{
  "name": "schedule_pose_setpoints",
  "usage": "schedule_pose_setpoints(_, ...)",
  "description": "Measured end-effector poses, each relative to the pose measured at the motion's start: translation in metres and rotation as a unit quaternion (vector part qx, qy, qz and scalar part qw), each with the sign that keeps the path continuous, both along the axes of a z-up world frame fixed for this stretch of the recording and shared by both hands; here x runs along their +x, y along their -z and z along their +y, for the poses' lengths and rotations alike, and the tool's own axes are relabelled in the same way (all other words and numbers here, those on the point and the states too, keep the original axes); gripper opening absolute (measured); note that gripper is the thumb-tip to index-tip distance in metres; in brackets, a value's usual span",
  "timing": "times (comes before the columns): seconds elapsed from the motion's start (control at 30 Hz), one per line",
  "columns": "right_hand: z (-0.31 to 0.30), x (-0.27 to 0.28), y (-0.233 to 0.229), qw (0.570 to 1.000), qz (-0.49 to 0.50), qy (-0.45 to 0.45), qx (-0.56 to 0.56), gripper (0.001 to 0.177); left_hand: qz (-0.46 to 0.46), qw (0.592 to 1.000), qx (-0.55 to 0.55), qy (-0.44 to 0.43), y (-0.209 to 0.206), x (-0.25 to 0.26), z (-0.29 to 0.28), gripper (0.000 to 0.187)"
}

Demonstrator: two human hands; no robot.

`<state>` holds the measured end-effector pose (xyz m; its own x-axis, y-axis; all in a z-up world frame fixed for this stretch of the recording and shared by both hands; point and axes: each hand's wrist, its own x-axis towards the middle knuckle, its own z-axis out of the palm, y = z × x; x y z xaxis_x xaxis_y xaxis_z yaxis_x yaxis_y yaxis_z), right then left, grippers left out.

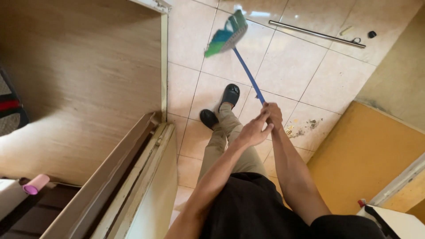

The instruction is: Scraping loose material from a wall surface and sweeping the resulting debris into a dustpan.

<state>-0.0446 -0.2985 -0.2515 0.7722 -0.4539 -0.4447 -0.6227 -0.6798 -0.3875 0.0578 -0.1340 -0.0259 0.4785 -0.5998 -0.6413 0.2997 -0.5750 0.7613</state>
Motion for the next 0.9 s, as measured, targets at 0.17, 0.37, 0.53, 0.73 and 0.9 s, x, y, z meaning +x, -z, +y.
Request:
schedule_pose_setpoints(0.17,0.012,-0.042,-0.089,0.977,0.172,0.070,0.105,0.026,0.023,0.995,-0.036,0.091,0.001,-0.047,0.001,0.066)
schedule_pose_setpoints(0.37,0.073,-0.139,-0.148,0.958,0.185,0.196,0.097,0.040,0.017,0.983,-0.037,0.181,0.004,-0.117,0.035,0.048)
schedule_pose_setpoints(0.53,0.113,-0.177,-0.169,0.965,0.108,0.209,0.112,0.032,0.019,0.972,-0.023,0.233,0.010,-0.162,0.065,0.036)
schedule_pose_setpoints(0.73,0.145,-0.141,-0.136,0.965,0.045,0.198,0.168,0.031,-0.082,0.986,-0.023,0.140,-0.028,-0.147,0.099,0.046)
schedule_pose_setpoints(0.9,0.165,-0.088,-0.108,0.969,0.090,0.187,0.133,0.043,-0.059,0.997,0.037,0.039,-0.044,-0.135,0.127,0.060)
